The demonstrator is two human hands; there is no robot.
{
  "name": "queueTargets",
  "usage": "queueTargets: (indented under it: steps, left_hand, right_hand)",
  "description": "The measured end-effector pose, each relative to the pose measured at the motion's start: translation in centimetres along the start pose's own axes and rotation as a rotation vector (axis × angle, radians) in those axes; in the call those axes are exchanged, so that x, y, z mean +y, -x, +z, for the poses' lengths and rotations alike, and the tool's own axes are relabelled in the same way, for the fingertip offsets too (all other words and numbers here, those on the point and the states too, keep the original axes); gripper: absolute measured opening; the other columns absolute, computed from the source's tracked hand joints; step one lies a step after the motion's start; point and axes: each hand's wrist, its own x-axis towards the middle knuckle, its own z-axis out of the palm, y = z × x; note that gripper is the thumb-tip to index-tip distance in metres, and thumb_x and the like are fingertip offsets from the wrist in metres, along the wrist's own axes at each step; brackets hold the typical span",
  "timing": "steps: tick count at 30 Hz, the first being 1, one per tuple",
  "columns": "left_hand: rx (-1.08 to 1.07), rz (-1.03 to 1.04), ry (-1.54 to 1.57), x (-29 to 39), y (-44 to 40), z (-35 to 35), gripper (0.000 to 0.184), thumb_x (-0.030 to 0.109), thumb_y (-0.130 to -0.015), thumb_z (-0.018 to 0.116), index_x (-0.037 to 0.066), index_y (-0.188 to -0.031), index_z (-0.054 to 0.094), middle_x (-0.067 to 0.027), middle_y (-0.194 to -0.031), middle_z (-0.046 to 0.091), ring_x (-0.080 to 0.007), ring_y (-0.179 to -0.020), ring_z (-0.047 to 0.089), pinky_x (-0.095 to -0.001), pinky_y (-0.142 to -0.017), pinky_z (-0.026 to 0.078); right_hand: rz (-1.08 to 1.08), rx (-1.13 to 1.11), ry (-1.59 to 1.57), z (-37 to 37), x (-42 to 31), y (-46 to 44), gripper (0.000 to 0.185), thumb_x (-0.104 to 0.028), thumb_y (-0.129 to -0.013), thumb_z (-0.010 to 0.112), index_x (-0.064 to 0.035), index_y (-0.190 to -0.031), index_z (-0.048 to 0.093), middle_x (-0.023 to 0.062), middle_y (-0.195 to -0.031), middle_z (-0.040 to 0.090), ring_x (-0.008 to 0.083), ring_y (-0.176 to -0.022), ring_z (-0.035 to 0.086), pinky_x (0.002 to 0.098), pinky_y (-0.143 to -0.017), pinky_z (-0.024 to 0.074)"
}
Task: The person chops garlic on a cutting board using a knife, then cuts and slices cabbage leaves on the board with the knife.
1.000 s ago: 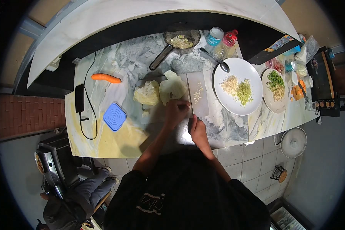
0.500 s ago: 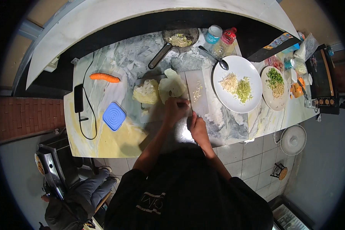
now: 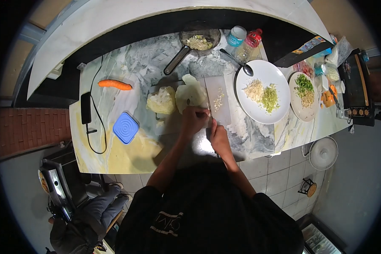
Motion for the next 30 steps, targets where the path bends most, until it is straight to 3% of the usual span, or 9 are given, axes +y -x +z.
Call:
queueTargets:
  steps: [4,6,7,9,13,16,18,30]
  left_hand:
    - [0.009,-0.019,0.016,0.2,0.2,0.0,0.015,0.009,-0.076,0.070,-0.001,-0.087,0.073,-0.0164,-0.074,0.070,-0.0190,-0.067,0.070,-0.0281,-0.063,0.053]
    - [0.000,-0.010,0.038,0.6,0.2,-0.1,0.015,0.007,-0.077,0.068,-0.002,-0.088,0.073,-0.0159,-0.074,0.071,-0.0191,-0.066,0.070,-0.0283,-0.063,0.053]
    - [0.001,-0.007,0.038,0.6,0.2,0.0,0.015,0.007,-0.077,0.068,-0.002,-0.088,0.073,-0.0159,-0.074,0.071,-0.0191,-0.066,0.070,-0.0283,-0.063,0.053]
    - [0.024,-0.037,0.037,0.6,0.3,0.2,0.015,0.006,-0.078,0.067,-0.003,-0.088,0.072,-0.0153,-0.073,0.071,-0.0195,-0.066,0.070,-0.0288,-0.062,0.054]
    - [0.030,-0.044,0.014,1.1,0.6,0.1,0.015,0.007,-0.079,0.068,-0.003,-0.089,0.072,-0.0149,-0.071,0.070,-0.0196,-0.066,0.071,-0.0291,-0.063,0.054]
    - [0.042,-0.060,0.031,0.5,0.5,0.5,0.014,0.008,-0.078,0.069,-0.001,-0.088,0.073,-0.0153,-0.071,0.070,-0.0204,-0.066,0.070,-0.0295,-0.063,0.054]
    - [0.096,0.009,-0.047,-0.1,0.4,0.7,0.013,0.009,-0.077,0.069,0.002,-0.087,0.074,-0.0162,-0.072,0.070,-0.0218,-0.066,0.070,-0.0299,-0.063,0.053]
    - [0.102,0.010,-0.038,0.5,0.4,0.7,0.011,0.006,-0.074,0.069,0.001,-0.083,0.074,-0.0169,-0.073,0.069,-0.0242,-0.067,0.070,-0.0321,-0.064,0.054]
  right_hand:
    - [0.014,-0.016,0.011,0.4,0.9,-0.2,0.065,-0.037,-0.103,0.030,0.0132,-0.072,0.057,0.0365,-0.070,0.056,0.0534,-0.077,0.058,0.0542,-0.066,0.0452]
    - [-0.006,-0.038,0.014,0.4,1.5,-0.5,0.069,-0.041,-0.103,0.029,0.0124,-0.069,0.055,0.0329,-0.061,0.056,0.0480,-0.063,0.061,0.0513,-0.059,0.0464]
    - [-0.008,-0.037,0.014,0.4,1.8,-0.6,0.069,-0.041,-0.103,0.029,0.0124,-0.069,0.055,0.0329,-0.061,0.056,0.0480,-0.063,0.061,0.0513,-0.059,0.0464]
    - [0.013,-0.043,-0.013,0.6,2.4,-0.6,0.072,-0.046,-0.102,0.027,0.0102,-0.064,0.052,0.0257,-0.051,0.052,0.0371,-0.046,0.059,0.0459,-0.048,0.0454]
    - [-0.026,-0.032,-0.034,1.0,3.2,-0.4,0.073,-0.048,-0.102,0.027,0.0080,-0.060,0.049,0.0197,-0.045,0.049,0.0290,-0.037,0.054,0.0409,-0.040,0.0421]
    - [-0.032,-0.003,-0.021,0.7,3.1,-0.1,0.072,-0.047,-0.102,0.027,0.0071,-0.060,0.048,0.0191,-0.045,0.048,0.0298,-0.038,0.054,0.0410,-0.041,0.0422]
    - [0.093,-0.121,-0.094,0.2,2.7,0.2,0.060,-0.036,-0.102,0.035,0.0110,-0.073,0.056,0.0388,-0.075,0.056,0.0560,-0.081,0.055,0.0571,-0.068,0.0443]
    - [0.090,-0.095,-0.036,-0.4,1.8,-0.1,0.056,-0.033,-0.101,0.040,0.0111,-0.072,0.056,0.0370,-0.070,0.056,0.0548,-0.079,0.056,0.0559,-0.065,0.0450]
